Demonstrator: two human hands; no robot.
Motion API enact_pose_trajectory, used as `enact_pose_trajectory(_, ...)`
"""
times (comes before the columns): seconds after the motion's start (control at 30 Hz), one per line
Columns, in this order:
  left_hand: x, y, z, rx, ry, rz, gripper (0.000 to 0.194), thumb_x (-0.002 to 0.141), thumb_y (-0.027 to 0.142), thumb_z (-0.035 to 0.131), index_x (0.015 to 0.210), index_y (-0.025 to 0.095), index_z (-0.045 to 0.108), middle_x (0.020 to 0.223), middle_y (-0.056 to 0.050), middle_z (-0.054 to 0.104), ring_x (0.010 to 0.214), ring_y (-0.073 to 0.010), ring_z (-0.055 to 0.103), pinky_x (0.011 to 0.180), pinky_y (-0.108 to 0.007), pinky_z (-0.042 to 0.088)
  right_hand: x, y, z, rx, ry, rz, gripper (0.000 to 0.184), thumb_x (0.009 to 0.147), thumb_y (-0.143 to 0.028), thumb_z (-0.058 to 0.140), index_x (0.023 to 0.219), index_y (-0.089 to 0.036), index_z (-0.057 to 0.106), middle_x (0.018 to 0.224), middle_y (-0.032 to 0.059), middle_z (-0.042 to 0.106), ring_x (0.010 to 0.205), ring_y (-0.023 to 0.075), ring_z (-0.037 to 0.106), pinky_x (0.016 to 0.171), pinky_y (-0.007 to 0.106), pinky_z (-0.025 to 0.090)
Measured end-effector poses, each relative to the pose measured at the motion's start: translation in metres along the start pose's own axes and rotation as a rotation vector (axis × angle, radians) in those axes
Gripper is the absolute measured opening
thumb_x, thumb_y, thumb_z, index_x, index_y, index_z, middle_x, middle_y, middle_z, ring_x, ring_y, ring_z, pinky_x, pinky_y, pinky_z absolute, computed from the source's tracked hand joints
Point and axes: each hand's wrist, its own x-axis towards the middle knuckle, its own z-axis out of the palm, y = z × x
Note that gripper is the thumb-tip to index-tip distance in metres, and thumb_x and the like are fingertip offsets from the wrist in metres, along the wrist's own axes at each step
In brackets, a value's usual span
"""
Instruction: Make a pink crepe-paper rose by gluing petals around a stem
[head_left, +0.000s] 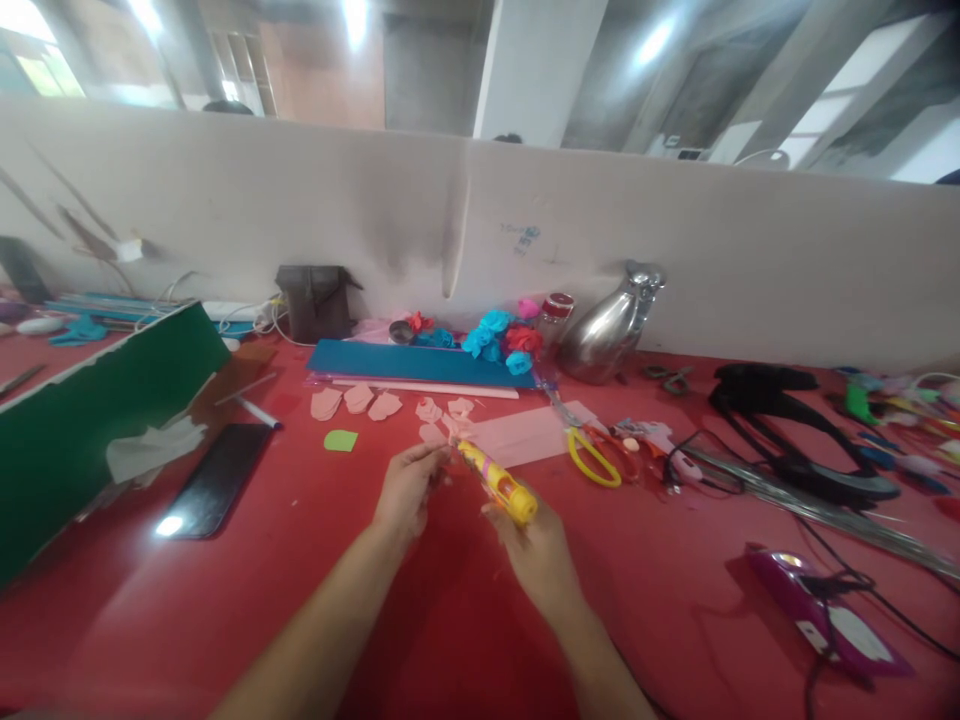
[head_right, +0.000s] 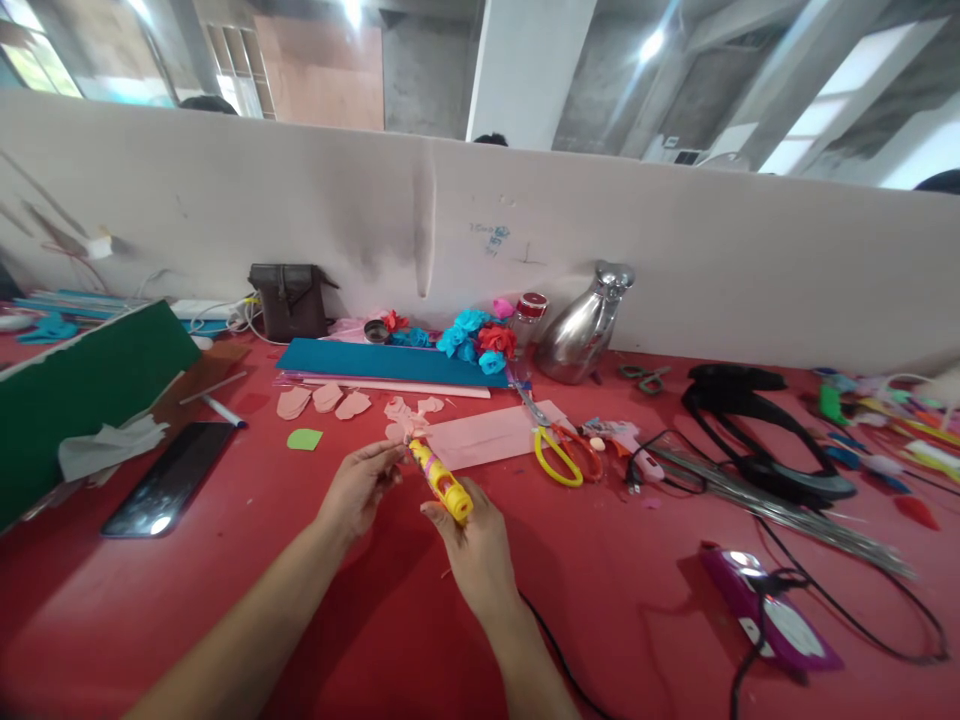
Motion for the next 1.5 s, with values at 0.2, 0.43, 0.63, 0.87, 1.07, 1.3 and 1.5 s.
enact_pose_trajectory(0.2, 0.001, -0.001, -0.002, -0.021, 0.007, -0.013, 0.023, 0.053, 0.025, 0.075, 0.072, 0.012, 0.069, 0.06, -0.003, 0.063, 0.042, -0.0051, 0.046, 0.042, -0.019, 0.029, -0.003, 0.003, 0.0, 0.002, -0.007, 0.012, 0.031, 0.082, -0.049, 0.05, 0.077, -0.018, 0.054, 0.06, 0.002, 0.058, 0.055, 0.0161, 0.056, 0.048, 0.022, 0.042)
enact_pose_trajectory(0.43, 0.001, 0.001, -0.002, -0.044, 0.012, -0.032, 0.026, 0.051, 0.026, 0.076, 0.072, 0.012, 0.068, 0.059, -0.002, 0.062, 0.043, -0.0054, 0.047, 0.044, -0.019, 0.033, -0.002, 0.008, 0.002, -0.01, 0.005, 0.009, 0.032, 0.082, -0.05, 0.05, 0.077, -0.018, 0.054, 0.062, 0.0029, 0.059, 0.057, 0.0165, 0.057, 0.05, 0.023, 0.043)
enact_pose_trajectory(0.63, 0.001, 0.001, -0.002, -0.028, 0.003, -0.02, 0.026, 0.052, 0.027, 0.076, 0.071, 0.012, 0.068, 0.059, -0.001, 0.062, 0.043, -0.0051, 0.047, 0.045, -0.019, 0.033, -0.004, 0.005, -0.002, -0.027, -0.003, -0.011, 0.031, 0.083, -0.048, 0.05, 0.079, -0.018, 0.054, 0.067, 0.0038, 0.061, 0.06, 0.0163, 0.057, 0.054, 0.023, 0.045)
enact_pose_trajectory(0.87, 0.0, -0.002, -0.001, 0.0, -0.006, 0.027, 0.022, 0.053, 0.025, 0.074, 0.07, 0.012, 0.068, 0.06, -0.001, 0.062, 0.044, -0.005, 0.046, 0.046, -0.019, 0.033, -0.008, -0.002, -0.01, -0.053, 0.011, -0.058, 0.03, 0.082, -0.049, 0.051, 0.077, -0.019, 0.053, 0.066, 0.0028, 0.06, 0.058, 0.0157, 0.057, 0.051, 0.022, 0.043)
enact_pose_trajectory(1.07, 0.0, -0.002, 0.0, 0.029, -0.002, 0.028, 0.021, 0.054, 0.025, 0.073, 0.071, 0.012, 0.069, 0.058, -0.001, 0.061, 0.042, -0.0047, 0.045, 0.044, -0.02, 0.03, -0.002, -0.001, -0.004, -0.05, 0.03, -0.069, 0.034, 0.082, -0.051, 0.05, 0.075, -0.019, 0.053, 0.064, 0.0027, 0.06, 0.057, 0.0158, 0.056, 0.051, 0.022, 0.043)
enact_pose_trajectory(1.3, 0.0, -0.002, -0.002, 0.014, -0.008, 0.037, 0.024, 0.054, 0.028, 0.075, 0.071, 0.013, 0.068, 0.059, -0.001, 0.062, 0.041, -0.0049, 0.045, 0.044, -0.02, 0.03, -0.006, 0.004, -0.005, -0.107, 0.011, -0.073, 0.029, 0.083, -0.048, 0.05, 0.078, -0.019, 0.053, 0.065, 0.0025, 0.061, 0.059, 0.0165, 0.057, 0.054, 0.024, 0.043)
enact_pose_trajectory(1.5, -0.001, 0.002, -0.001, -0.005, -0.007, 0.041, 0.024, 0.054, 0.029, 0.076, 0.069, 0.013, 0.065, 0.06, 0.0, 0.062, 0.044, -0.0052, 0.047, 0.046, -0.02, 0.029, -0.012, 0.016, -0.039, -0.368, -0.049, 0.033, 0.028, 0.082, -0.049, 0.049, 0.086, -0.021, 0.053, 0.077, 0.0055, 0.064, 0.062, 0.0196, 0.061, 0.051, 0.026, 0.042)
